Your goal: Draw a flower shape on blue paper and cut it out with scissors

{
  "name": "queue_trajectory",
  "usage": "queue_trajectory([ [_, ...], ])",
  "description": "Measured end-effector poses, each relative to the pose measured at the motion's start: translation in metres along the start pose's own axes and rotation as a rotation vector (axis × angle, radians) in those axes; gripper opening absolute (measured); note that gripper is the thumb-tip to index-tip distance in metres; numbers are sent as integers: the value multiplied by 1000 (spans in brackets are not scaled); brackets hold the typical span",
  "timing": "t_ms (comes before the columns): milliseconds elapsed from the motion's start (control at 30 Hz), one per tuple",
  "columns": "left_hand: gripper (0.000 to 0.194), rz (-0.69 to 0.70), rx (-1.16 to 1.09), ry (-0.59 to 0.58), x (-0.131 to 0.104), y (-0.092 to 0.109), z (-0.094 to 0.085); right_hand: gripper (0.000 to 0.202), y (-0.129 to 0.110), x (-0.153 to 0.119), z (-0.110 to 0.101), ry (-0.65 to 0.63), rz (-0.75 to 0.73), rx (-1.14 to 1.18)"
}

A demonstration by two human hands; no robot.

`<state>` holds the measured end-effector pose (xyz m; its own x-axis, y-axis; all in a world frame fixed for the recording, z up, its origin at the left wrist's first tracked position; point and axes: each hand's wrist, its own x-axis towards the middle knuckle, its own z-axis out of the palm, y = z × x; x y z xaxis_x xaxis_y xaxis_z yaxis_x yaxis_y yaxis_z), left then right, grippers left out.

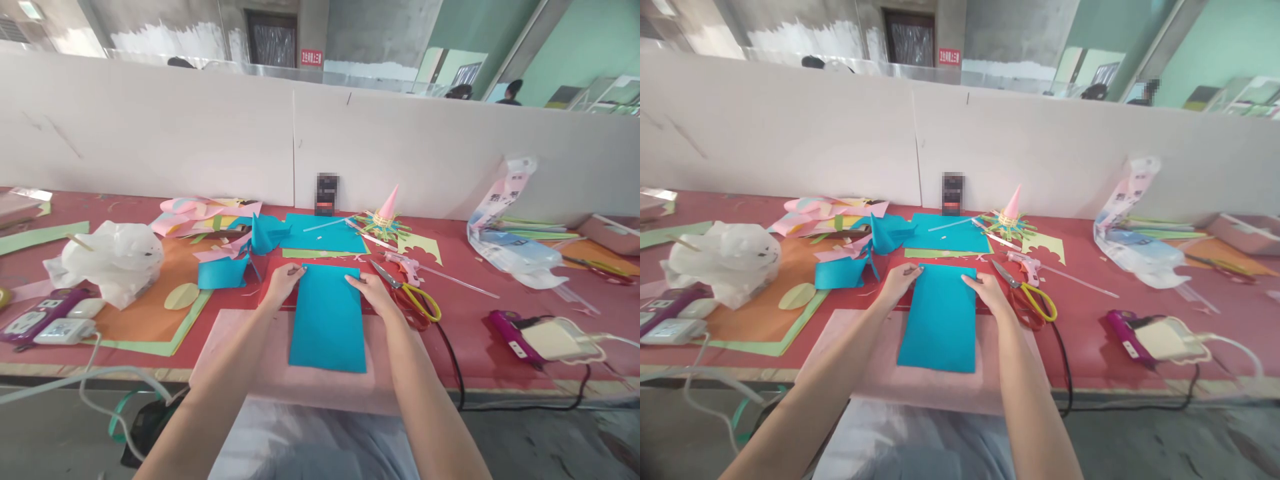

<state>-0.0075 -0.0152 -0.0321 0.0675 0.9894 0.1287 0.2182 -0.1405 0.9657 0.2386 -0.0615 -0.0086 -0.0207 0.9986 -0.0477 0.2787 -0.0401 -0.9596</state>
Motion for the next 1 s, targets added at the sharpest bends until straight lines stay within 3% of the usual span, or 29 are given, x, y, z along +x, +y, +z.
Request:
queue_trajectory([
  [1000,35,15,7,13,-1,1,-1,41,11,7,4,64,-34,5],
])
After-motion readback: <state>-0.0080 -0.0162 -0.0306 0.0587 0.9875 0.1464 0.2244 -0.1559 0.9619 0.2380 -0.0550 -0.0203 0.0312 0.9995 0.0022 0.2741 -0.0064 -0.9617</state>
